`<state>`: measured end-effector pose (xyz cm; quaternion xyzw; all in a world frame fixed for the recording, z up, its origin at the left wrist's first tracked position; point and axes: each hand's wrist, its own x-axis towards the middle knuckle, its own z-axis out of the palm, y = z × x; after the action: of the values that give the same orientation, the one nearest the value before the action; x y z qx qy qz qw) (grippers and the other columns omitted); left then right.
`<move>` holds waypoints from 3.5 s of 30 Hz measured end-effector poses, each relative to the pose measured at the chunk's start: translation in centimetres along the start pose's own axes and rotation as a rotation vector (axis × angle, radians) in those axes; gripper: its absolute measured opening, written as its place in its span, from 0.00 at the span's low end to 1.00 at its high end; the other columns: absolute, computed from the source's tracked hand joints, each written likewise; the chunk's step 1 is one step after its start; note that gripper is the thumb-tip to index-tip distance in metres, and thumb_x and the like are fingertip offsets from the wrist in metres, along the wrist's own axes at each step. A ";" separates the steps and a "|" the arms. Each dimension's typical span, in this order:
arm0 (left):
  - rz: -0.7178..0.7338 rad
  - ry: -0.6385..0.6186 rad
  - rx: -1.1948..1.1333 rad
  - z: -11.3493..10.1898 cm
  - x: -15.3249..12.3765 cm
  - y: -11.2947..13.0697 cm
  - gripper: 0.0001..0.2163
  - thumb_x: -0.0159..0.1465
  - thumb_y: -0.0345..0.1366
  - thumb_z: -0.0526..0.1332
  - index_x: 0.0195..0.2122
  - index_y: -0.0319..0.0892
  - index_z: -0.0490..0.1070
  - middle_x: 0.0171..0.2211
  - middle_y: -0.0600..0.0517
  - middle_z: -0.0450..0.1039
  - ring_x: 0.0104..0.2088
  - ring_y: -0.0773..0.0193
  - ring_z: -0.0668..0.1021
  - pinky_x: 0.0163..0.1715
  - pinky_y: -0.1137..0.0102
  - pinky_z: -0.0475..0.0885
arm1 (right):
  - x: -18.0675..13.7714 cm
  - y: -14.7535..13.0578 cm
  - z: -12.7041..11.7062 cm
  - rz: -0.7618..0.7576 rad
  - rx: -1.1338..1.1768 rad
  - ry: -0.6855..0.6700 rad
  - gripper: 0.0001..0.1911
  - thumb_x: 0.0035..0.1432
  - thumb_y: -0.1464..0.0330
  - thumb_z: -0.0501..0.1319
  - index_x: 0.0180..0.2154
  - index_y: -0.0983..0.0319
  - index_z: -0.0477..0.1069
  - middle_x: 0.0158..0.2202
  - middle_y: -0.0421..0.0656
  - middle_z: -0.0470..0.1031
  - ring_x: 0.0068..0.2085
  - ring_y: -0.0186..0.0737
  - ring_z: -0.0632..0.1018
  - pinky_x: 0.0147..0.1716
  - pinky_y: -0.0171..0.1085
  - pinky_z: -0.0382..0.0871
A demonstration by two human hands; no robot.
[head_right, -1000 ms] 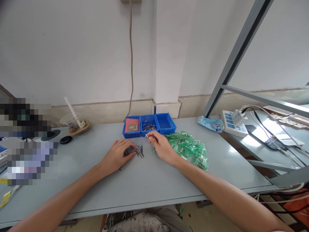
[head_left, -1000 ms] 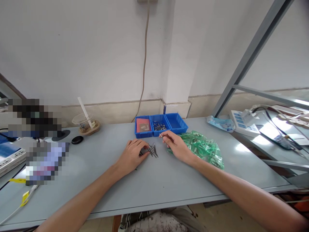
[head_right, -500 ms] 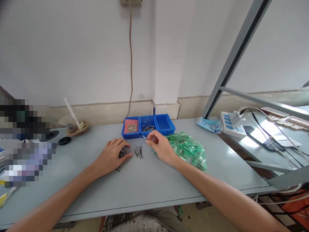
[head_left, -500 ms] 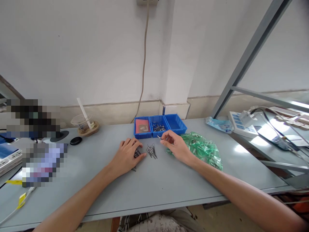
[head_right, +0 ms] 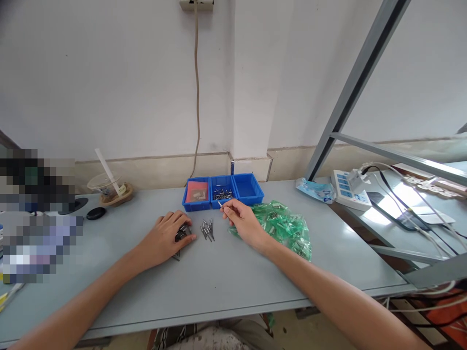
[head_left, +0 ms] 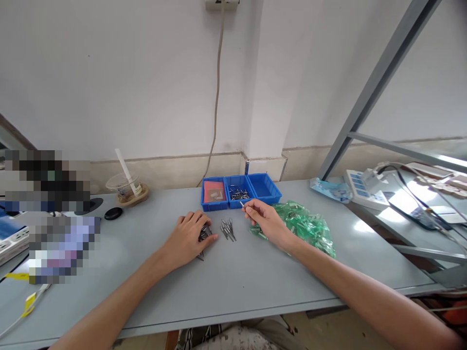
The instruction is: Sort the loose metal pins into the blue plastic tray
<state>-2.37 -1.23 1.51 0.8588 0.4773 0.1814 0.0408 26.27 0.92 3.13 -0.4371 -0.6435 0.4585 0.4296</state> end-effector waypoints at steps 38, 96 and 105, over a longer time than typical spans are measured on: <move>0.141 -0.028 -0.321 0.0 -0.7 -1.4 0.10 0.76 0.46 0.59 0.50 0.48 0.73 0.55 0.48 0.74 0.58 0.53 0.72 0.62 0.54 0.69 | 0.1 -0.2 -0.3 0.063 0.050 0.065 0.20 0.64 0.48 0.64 0.42 0.58 0.75 0.35 0.40 0.73 0.31 0.35 0.68 0.30 0.36 0.63; 0.077 -0.036 -0.178 0.0 -0.5 -1.5 0.11 0.77 0.48 0.54 0.49 0.48 0.69 0.50 0.50 0.71 0.49 0.52 0.71 0.54 0.55 0.65 | 1.3 0.2 -0.8 0.104 0.211 0.138 0.24 0.64 0.46 0.66 0.30 0.59 0.67 0.27 0.35 0.63 0.25 0.32 0.62 0.25 0.36 0.59; 0.083 -0.033 -0.169 0.0 -0.5 -1.5 0.09 0.77 0.46 0.56 0.48 0.47 0.69 0.50 0.51 0.71 0.49 0.54 0.71 0.53 0.57 0.64 | 1.4 -0.1 -0.5 0.039 0.079 0.122 0.19 0.70 0.49 0.60 0.48 0.57 0.75 0.34 0.40 0.73 0.29 0.35 0.68 0.28 0.36 0.64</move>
<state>-3.79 -0.79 0.98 0.8743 0.4235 0.2084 0.1135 26.35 2.35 3.52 -0.4593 -0.5891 0.4642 0.4759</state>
